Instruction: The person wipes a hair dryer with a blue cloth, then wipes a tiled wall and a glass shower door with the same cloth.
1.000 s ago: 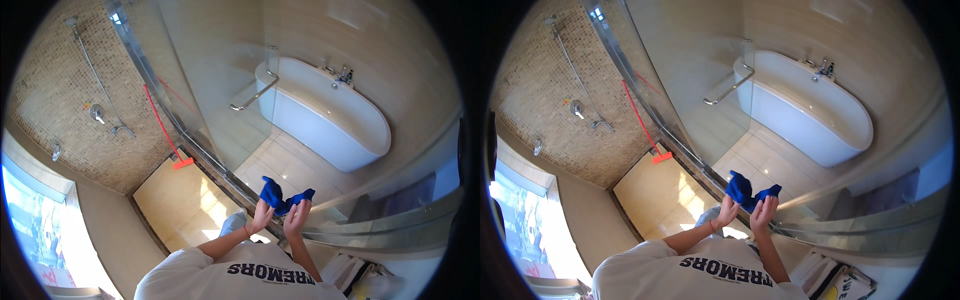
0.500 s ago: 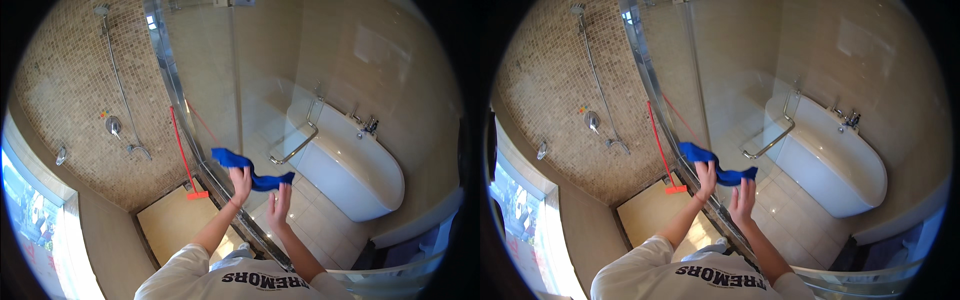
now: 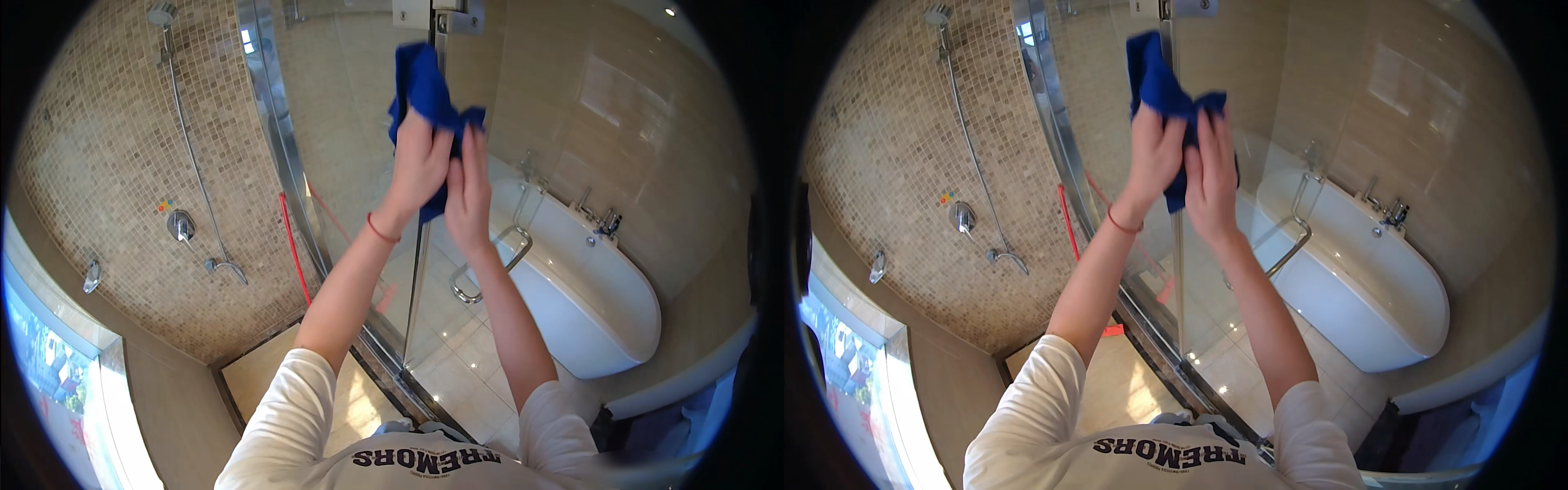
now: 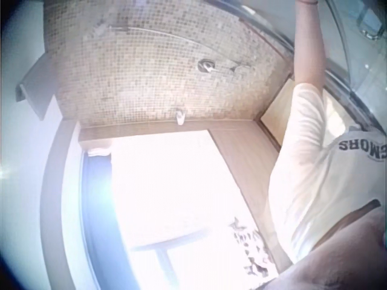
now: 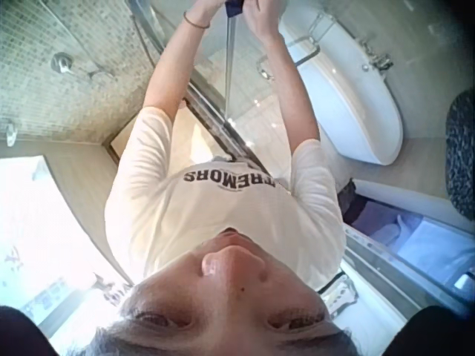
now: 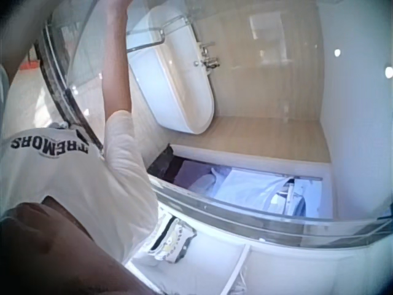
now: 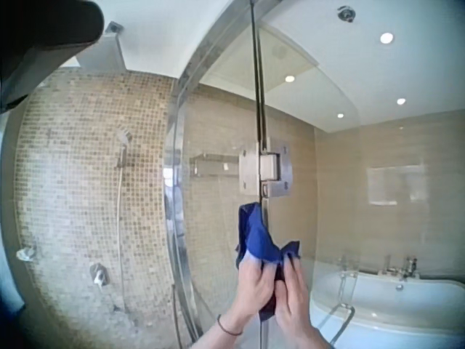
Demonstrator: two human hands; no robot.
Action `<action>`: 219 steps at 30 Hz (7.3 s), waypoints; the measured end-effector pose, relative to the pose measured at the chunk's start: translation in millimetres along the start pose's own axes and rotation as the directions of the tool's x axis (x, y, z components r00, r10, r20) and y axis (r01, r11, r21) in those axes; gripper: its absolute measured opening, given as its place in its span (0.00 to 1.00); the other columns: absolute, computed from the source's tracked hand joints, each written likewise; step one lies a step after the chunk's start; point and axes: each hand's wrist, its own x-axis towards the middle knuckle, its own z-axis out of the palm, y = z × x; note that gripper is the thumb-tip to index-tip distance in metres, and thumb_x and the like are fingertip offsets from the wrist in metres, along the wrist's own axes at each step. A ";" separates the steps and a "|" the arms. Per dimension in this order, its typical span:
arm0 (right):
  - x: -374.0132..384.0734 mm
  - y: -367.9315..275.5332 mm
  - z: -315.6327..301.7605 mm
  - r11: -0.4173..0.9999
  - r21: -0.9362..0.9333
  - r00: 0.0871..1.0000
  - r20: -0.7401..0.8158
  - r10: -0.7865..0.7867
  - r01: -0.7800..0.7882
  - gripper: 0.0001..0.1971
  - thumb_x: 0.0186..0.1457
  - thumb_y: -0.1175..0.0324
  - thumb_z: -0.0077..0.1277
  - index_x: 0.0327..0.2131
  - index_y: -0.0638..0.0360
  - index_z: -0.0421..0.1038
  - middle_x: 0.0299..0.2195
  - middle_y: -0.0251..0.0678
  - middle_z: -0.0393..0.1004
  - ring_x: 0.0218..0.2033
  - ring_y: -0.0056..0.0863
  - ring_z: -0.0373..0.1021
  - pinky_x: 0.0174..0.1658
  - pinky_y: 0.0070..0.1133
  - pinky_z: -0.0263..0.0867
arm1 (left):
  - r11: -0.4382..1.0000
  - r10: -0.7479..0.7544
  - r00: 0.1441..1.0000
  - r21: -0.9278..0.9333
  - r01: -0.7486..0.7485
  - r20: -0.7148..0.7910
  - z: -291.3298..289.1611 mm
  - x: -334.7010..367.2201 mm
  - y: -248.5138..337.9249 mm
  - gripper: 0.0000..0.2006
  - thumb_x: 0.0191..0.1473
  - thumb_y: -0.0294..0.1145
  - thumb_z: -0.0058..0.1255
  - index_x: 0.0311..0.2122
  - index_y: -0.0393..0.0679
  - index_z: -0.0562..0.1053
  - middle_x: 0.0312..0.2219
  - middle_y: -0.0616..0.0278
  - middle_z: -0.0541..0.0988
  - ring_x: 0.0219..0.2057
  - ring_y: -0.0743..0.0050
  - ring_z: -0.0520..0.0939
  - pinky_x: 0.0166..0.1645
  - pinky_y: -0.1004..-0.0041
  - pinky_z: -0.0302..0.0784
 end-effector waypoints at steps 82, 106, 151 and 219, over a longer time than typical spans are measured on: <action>-165.7 30.0 55.6 0.609 -0.793 0.994 -0.055 -0.098 0.016 0.29 0.50 0.67 0.65 0.52 0.70 0.64 0.56 0.67 0.54 0.52 0.63 0.60 0.55 0.45 0.57 | 0.628 -0.745 0.657 0.209 0.749 -0.116 -43.9 -249.8 -145.7 0.42 0.58 0.42 0.50 0.59 0.15 0.45 0.59 0.18 0.49 0.64 0.23 0.49 0.68 0.55 0.44; -220.9 47.3 184.4 0.885 -0.448 0.985 0.049 0.165 -0.125 0.12 0.57 0.77 0.51 0.46 0.61 0.70 0.51 0.51 0.65 0.54 0.49 0.62 0.57 0.39 0.56 | 0.638 -0.754 0.644 0.092 0.765 -0.125 -102.2 -260.1 -247.2 0.20 0.60 0.37 0.45 0.45 0.28 0.57 0.42 0.35 0.59 0.46 0.38 0.62 0.53 0.52 0.57; -155.8 125.5 310.7 0.387 -0.883 0.955 0.295 0.021 0.264 0.13 0.42 0.72 0.66 0.36 0.54 0.80 0.42 0.45 0.71 0.39 0.41 0.70 0.42 0.30 0.65 | 0.048 -0.983 0.161 0.717 0.695 -0.090 -508.0 -362.8 -690.9 0.28 0.48 0.49 0.61 0.45 0.37 0.68 0.36 0.44 0.80 0.40 0.39 0.80 0.45 0.50 0.74; -118.2 41.6 276.7 0.286 -0.938 0.979 -0.174 0.104 -0.197 0.16 0.38 0.79 0.66 0.34 0.55 0.78 0.30 0.31 0.73 0.29 0.31 0.65 0.30 0.22 0.61 | 0.904 -0.427 0.830 0.188 0.384 0.359 -262.5 -95.3 -350.4 0.15 0.45 0.33 0.68 0.22 0.42 0.69 0.09 0.66 0.68 0.10 0.78 0.66 0.17 0.77 0.58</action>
